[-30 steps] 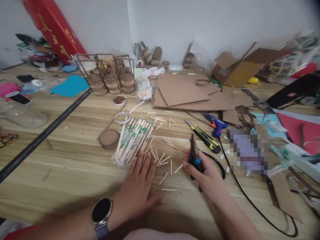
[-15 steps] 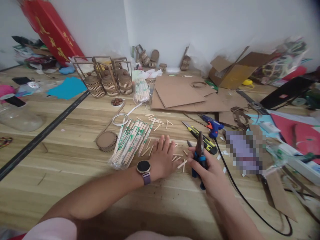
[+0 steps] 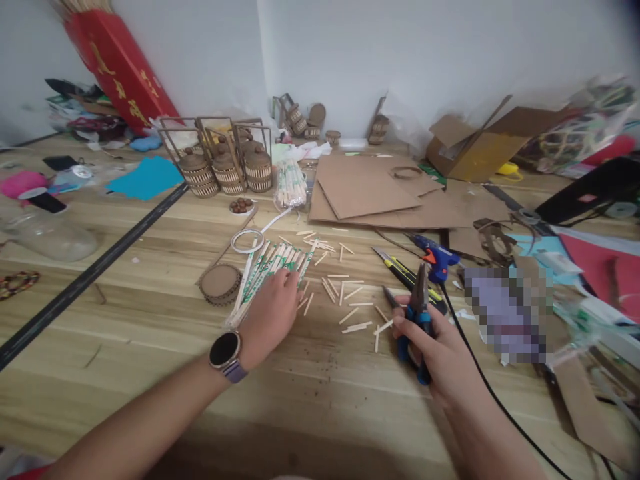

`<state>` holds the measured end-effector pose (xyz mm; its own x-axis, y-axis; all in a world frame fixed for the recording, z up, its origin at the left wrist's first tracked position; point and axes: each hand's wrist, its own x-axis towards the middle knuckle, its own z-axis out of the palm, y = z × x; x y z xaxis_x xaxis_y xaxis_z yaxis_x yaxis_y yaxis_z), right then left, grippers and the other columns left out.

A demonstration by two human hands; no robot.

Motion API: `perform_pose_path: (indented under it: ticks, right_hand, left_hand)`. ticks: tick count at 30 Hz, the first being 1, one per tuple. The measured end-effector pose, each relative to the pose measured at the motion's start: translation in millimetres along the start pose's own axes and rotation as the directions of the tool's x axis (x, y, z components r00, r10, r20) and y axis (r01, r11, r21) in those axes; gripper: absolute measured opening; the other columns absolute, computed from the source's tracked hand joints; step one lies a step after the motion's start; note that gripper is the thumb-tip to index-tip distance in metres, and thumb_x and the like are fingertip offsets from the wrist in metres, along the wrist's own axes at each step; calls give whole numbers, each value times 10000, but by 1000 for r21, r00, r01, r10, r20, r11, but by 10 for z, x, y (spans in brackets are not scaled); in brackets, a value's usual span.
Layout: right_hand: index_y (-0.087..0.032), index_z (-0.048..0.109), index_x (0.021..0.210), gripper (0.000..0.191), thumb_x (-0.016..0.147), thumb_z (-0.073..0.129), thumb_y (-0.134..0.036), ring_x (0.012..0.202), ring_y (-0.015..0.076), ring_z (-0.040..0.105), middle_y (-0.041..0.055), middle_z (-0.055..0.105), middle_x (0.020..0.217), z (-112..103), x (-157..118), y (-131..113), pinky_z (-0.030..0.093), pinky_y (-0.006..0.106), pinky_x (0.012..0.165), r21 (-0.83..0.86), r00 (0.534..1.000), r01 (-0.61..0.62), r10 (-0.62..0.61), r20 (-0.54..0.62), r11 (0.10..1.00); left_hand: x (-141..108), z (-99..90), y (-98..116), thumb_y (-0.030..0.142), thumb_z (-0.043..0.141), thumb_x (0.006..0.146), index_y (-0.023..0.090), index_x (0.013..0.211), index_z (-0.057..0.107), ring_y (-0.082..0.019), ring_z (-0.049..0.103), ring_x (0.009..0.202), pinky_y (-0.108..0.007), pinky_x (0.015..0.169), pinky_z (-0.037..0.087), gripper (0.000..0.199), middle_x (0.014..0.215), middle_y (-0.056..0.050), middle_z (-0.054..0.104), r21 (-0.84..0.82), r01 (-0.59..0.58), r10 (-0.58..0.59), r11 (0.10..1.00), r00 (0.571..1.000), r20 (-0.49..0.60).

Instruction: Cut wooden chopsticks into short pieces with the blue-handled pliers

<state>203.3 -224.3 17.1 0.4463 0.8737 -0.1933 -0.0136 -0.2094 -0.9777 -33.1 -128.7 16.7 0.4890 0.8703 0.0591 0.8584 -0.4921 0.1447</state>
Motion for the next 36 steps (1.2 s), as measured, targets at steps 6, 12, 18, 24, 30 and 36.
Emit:
perform_pose_path:
  ticks: [6,12,18,24,30,36]
  right_hand:
    - [-227,655,1025,498,616,839,-445,572,124,503,-35,597,708,78,-47,50,382,229,507,45,996,-62,59,62,997]
    - [-232,666,1010,449,639,835,-419,588,125,507,-40,599,707,116,-65,73,401,238,553,5,993,-36,35,111,999]
    - [-241,652,1017,485,615,853,-425,593,128,520,-42,594,719,112,-65,83,389,229,529,61,988,-83,74,132,995]
    - [-239,656,1027,461,645,840,-419,598,125,521,-40,595,730,82,-67,113,397,233,551,50,986,-69,61,157,996]
    - [-243,655,1028,406,689,803,-410,619,120,517,-37,602,765,86,-57,146,405,233,578,59,986,-52,42,162,997]
    - [-250,640,1032,362,730,764,-406,622,131,530,-34,605,756,95,-78,157,416,240,573,-1,983,28,-27,182,1000]
  left_hand:
    - [51,-123,-69,222,463,966,122,934,653,-254,647,914,-339,805,501,216,936,-125,675,36,53,-57,998,989,134]
    - [133,-144,96,151,456,934,96,929,670,-299,679,890,-354,716,514,221,961,-175,690,84,88,-100,993,981,164]
    - [227,-129,72,57,423,885,104,839,660,-279,699,864,-323,703,511,246,853,-166,708,107,114,-133,988,972,195]
    - [173,-228,46,129,301,972,75,1042,573,-276,691,860,-317,669,495,286,894,-179,688,129,132,-147,983,983,111]
    - [82,-262,-21,183,279,1006,94,1086,533,-265,685,757,-292,587,426,281,822,-144,694,36,235,-237,971,969,65]
    - [-73,-222,161,332,453,977,185,826,645,-172,654,769,-249,652,421,284,834,-36,717,-222,81,-42,972,983,176]
